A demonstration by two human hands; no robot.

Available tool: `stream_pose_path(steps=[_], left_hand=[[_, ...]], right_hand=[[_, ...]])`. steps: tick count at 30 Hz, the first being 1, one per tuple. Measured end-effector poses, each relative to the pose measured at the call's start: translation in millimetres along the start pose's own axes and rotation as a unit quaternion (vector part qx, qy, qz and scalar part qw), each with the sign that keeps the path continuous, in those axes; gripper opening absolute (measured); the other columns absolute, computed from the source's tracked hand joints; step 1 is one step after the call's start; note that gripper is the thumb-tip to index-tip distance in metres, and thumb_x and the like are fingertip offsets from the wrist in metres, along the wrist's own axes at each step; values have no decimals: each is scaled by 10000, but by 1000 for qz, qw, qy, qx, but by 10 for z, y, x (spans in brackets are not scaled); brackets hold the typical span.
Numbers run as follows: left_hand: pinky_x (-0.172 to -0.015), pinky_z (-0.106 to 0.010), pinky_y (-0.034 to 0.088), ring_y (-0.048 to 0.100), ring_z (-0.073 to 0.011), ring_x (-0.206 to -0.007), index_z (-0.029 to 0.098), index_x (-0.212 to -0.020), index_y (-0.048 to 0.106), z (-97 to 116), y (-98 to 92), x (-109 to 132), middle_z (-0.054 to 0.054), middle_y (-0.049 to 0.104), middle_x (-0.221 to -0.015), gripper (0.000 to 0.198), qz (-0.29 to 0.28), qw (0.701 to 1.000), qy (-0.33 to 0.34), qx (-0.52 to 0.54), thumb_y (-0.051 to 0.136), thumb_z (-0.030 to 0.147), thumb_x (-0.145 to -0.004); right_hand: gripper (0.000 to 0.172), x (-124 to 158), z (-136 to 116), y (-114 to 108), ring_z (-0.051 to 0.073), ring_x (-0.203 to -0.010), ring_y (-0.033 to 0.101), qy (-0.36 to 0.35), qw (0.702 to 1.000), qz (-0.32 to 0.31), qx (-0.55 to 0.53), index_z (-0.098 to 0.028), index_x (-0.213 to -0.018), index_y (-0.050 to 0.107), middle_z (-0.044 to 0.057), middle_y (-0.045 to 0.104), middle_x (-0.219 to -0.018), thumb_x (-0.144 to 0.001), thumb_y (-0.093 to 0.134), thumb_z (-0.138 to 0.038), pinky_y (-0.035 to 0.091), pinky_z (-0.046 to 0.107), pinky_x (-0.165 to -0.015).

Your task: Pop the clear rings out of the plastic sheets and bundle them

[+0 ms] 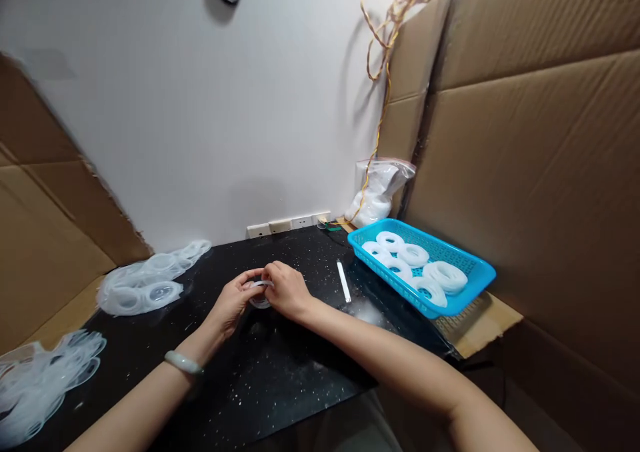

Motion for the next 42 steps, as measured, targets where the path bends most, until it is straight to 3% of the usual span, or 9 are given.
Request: stream_pose_path(steps=[4,7,11,23,31,36,42], left_hand=[[-708,-224,533,678,-143,-744,143,-1282,532,-52,-21,130,-59,690,-830,578,-107,955,-134,243,723,150,-737],[-762,-239,560,699,-154,-797,160,-1259,564,-96,-83,194,-82,715,-920,537,-122,945,-168,252,745,141,-754],[-780,-240,573,712,-166,-839,160,-1226,589,-173,-89,217,-89,731,-975,535,-124,945,-179,245,779,116,-727],[-733,-226,581,720,-188,-822,112,-1129,647,-287,-122,235,-112,752,-947,548,-39,952,-190,235,855,222,-635],[-679,-238,581,722,-190,-743,89,-1056,650,-367,-287,124,-125,754,-890,582,17,967,-187,174,888,268,-556],[-625,-208,542,695,-155,-679,96,-1077,646,-390,-474,0,-81,744,-825,594,72,984,-128,102,870,321,-575],[-574,-167,481,615,-100,-613,120,-1066,673,-373,-583,-56,-33,702,-778,534,103,988,-97,68,842,346,-613]], right_hand=[[33,28,204,-76,135,-739,611,6,992,-34,-122,-155,-776,692,29,677,-796,-778,667,-133,435,232,-695],[46,70,250,-91,134,-742,625,2,983,-31,-183,-155,-777,729,38,689,-807,-783,714,-198,453,229,-698],[73,124,275,-46,128,-702,611,-7,983,-22,-180,-170,-797,748,35,676,-776,-802,705,-230,453,228,-658],[170,191,350,-61,131,-677,594,13,987,-4,-160,-181,-853,741,44,669,-771,-867,632,-311,441,238,-612],[73,155,574,10,132,-661,599,100,990,-77,-66,-179,-810,758,41,699,-767,-807,697,-219,405,234,-604],[65,128,699,-45,150,-703,610,147,985,-84,13,-200,-812,763,44,702,-812,-796,701,-204,391,245,-608],[103,99,750,-63,141,-725,603,90,993,-70,-39,-193,-873,762,51,682,-826,-832,668,-201,409,240,-633]])
Point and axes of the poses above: each hand's wrist, its own x-axis away from the middle knuckle, its own y-axis out of the palm, z = x × y, the point moved 3 cm from there along -x, towards the middle knuckle
